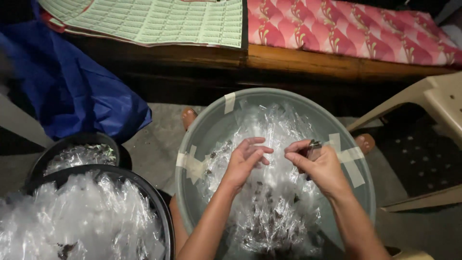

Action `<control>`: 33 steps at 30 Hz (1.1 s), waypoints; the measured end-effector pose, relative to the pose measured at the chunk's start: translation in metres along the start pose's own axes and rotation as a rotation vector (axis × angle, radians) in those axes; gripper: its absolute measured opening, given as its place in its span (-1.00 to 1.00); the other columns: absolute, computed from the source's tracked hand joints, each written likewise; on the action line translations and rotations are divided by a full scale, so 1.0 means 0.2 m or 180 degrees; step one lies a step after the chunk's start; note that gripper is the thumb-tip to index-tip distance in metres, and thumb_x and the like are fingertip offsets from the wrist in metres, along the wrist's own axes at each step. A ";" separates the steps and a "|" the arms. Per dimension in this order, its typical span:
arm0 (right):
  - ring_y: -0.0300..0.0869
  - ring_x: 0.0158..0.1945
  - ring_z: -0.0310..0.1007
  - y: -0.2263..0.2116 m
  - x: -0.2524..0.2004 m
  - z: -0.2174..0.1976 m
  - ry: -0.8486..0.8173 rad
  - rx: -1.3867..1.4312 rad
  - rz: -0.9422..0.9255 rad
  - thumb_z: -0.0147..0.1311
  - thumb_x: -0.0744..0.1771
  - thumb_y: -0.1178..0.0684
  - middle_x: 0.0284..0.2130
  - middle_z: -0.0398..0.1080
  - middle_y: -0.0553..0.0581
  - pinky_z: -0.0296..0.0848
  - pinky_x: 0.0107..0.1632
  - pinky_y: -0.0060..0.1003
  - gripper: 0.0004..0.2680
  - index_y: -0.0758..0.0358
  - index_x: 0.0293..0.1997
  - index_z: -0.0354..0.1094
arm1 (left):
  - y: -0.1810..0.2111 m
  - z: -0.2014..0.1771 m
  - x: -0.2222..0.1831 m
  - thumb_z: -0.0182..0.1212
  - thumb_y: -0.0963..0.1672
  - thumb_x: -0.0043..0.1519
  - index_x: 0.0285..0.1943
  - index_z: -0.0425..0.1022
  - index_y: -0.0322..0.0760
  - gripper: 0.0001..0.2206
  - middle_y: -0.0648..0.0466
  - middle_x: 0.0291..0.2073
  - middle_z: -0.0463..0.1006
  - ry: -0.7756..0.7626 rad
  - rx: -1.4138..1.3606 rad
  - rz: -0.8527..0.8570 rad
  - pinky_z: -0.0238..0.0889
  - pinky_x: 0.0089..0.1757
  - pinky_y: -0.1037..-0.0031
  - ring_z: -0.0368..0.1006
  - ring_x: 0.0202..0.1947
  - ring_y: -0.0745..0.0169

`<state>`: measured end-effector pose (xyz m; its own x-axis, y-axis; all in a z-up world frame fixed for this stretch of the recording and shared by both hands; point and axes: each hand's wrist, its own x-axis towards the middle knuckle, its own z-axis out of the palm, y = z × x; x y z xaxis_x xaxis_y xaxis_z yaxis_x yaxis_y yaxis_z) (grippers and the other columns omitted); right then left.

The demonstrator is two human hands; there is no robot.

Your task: Packaging small items into plastic bags and sealing them using a handheld heat sealer

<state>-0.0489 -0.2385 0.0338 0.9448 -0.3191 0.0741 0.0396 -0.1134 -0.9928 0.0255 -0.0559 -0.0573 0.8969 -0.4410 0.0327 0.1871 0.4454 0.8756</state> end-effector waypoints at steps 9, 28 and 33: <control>-0.23 -0.65 0.26 -0.25 0.01 0.06 -0.0539 0.0182 -0.0131 0.27 0.24 0.30 -0.58 0.45 0.29 0.30 -0.58 -0.36 -0.77 0.52 -0.02 0.48 | 0.18 0.05 -0.17 0.17 -0.17 0.34 0.26 0.46 -0.25 -0.71 -0.05 -0.25 0.68 -0.0557 0.0287 0.0405 0.24 -0.48 0.74 0.53 -0.51 0.38; -0.19 -0.58 0.35 -0.21 0.01 0.11 -0.0328 0.0497 -0.0628 0.30 0.23 0.32 -0.29 0.47 0.36 0.41 -0.53 -0.33 -0.85 0.52 -0.19 0.49 | 0.21 0.04 -0.24 0.30 -0.10 0.30 -0.03 0.56 -0.31 -0.81 0.06 -0.35 0.60 0.0012 -0.0511 0.0111 0.29 -0.40 0.69 0.44 -0.43 0.48; -0.21 -0.62 0.33 -0.19 0.00 0.07 -0.0184 0.0648 -0.0546 0.29 0.25 0.32 -0.49 0.45 0.28 0.39 -0.57 -0.34 -0.84 0.53 -0.14 0.46 | 0.21 0.04 -0.23 0.38 -0.15 0.23 -0.03 0.58 -0.27 -0.81 0.20 -0.37 0.55 0.0055 -0.0285 0.0203 0.33 -0.42 0.75 0.43 -0.42 0.54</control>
<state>-0.0454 -0.2213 0.0707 0.9354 -0.2566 0.2433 0.2599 0.0322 -0.9651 -0.0114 -0.0227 -0.0192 0.9148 -0.3963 0.0781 0.1637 0.5405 0.8253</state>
